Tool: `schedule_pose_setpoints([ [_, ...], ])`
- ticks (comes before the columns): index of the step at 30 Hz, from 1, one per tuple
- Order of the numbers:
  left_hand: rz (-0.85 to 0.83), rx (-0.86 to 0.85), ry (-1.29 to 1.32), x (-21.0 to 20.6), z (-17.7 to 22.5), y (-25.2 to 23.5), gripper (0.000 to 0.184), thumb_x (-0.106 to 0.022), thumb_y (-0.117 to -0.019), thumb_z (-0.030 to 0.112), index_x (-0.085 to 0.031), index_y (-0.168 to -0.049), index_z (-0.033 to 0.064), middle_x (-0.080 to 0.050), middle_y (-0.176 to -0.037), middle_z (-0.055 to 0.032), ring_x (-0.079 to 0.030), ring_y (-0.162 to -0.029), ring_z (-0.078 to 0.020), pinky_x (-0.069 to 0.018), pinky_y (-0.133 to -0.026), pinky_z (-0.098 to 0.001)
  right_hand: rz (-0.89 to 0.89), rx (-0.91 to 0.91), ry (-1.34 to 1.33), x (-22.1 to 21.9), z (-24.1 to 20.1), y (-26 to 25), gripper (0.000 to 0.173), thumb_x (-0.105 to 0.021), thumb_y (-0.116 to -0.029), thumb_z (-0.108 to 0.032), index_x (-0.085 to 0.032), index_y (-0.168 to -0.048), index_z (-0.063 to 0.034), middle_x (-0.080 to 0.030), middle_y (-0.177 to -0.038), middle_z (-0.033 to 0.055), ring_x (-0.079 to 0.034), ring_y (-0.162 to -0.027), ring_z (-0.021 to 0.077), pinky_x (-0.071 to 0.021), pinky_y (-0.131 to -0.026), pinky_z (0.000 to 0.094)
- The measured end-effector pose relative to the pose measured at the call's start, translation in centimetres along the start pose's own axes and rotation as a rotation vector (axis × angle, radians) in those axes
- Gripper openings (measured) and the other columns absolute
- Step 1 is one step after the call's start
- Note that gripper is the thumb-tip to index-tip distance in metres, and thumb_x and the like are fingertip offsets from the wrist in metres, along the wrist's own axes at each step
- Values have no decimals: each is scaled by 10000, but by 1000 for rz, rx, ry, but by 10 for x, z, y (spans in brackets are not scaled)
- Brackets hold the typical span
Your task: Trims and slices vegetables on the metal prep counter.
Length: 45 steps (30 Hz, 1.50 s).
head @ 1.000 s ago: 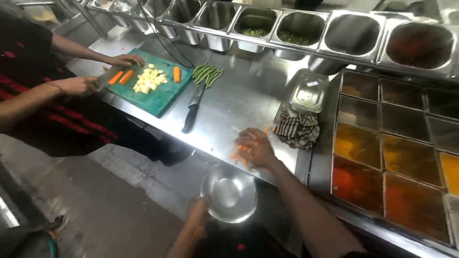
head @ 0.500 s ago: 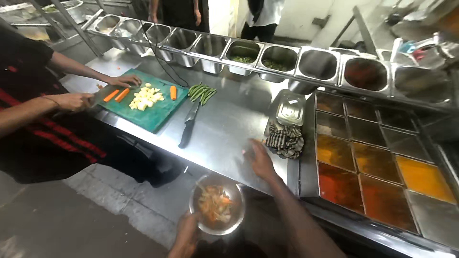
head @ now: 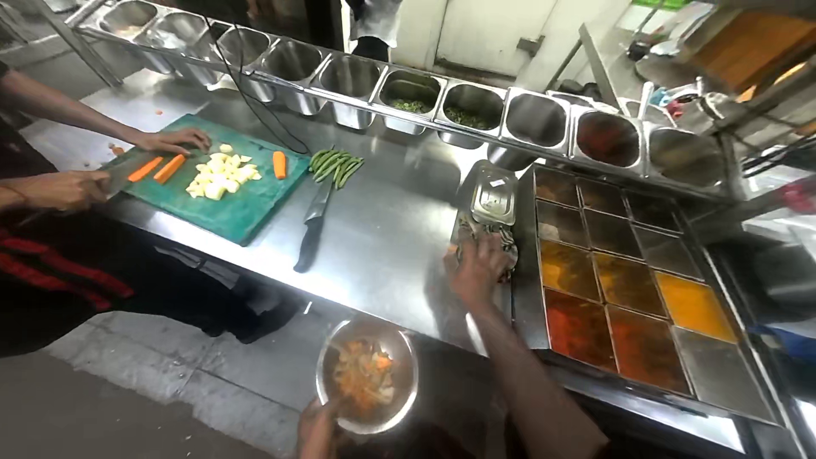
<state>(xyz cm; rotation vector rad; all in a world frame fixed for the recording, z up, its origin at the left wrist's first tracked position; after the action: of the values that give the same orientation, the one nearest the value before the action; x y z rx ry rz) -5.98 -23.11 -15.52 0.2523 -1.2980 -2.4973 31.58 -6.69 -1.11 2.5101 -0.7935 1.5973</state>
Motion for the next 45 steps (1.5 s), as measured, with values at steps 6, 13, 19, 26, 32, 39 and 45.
schedule_pose_setpoints([
  [6,0,-4,41,16,-5,0,125,-577,-908,-39,-565,-1032,-25,-667,-752,-142,-660,-583,-224,-575,-503,-372,-63,-334,54,-42,53,-57,445,-622,-1002,-346,-597,-1432,-239,-436,-1578,130,-349,-1439,471,-319,-1049,733],
  [13,18,-21,83,38,-6,-14,128,-545,-957,-3,-563,-1082,-22,-671,-770,-129,-652,-585,-204,-559,-498,-353,-804,636,-415,-74,-158,184,350,-586,-986,-153,-703,-1315,-162,-625,-1404,107,-505,-1355,372,-383,-1121,598],
  [19,42,-68,155,94,-17,-6,178,-507,-934,-17,-539,-1107,4,-676,-822,-80,-678,-658,-175,-598,-558,-376,-487,454,-515,-55,-124,22,309,-544,-1033,-140,-697,-1288,-54,-647,-1338,169,-573,-1273,347,-404,-1111,565],
  [26,264,-31,332,147,-46,20,183,-479,-945,-43,-494,-1118,15,-662,-775,-84,-671,-601,-166,-587,-500,-341,-384,497,-102,-126,-148,-11,383,-557,-1032,-308,-643,-1395,-224,-556,-1462,146,-475,-1320,474,-411,-984,695],
  [32,407,-126,538,215,-73,19,189,-448,-923,-17,-523,-1088,40,-664,-828,-86,-652,-606,-147,-541,-456,-298,-1198,1050,-283,-106,-185,233,322,-515,-1047,-145,-692,-1314,-185,-631,-1380,83,-544,-1319,312,-439,-1111,493],
  [39,437,-156,579,262,-75,41,191,-425,-910,-4,-525,-1049,82,-678,-776,-39,-659,-591,-117,-551,-464,-286,-394,598,-322,-9,-143,-5,341,-558,-987,-91,-695,-1299,-114,-639,-1353,145,-571,-1250,386,-437,-1038,613],
  [45,208,-252,628,242,-44,24,228,-391,-862,-8,-556,-953,121,-718,-753,-17,-680,-591,-102,-576,-504,-281,-734,773,-109,-104,-178,143,333,-671,-921,-74,-725,-1247,-115,-648,-1345,153,-574,-1259,380,-416,-1077,595],
])
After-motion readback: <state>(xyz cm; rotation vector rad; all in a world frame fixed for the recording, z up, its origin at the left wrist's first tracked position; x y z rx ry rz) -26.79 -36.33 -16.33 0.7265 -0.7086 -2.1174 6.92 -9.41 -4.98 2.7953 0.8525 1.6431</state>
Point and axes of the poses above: each hand's wrist, its own y-axis away from the middle knuckle, its own x-axis out of the back of the hand, z = x × y, the point moved 10 cm from there along -y, towards the middle knuckle
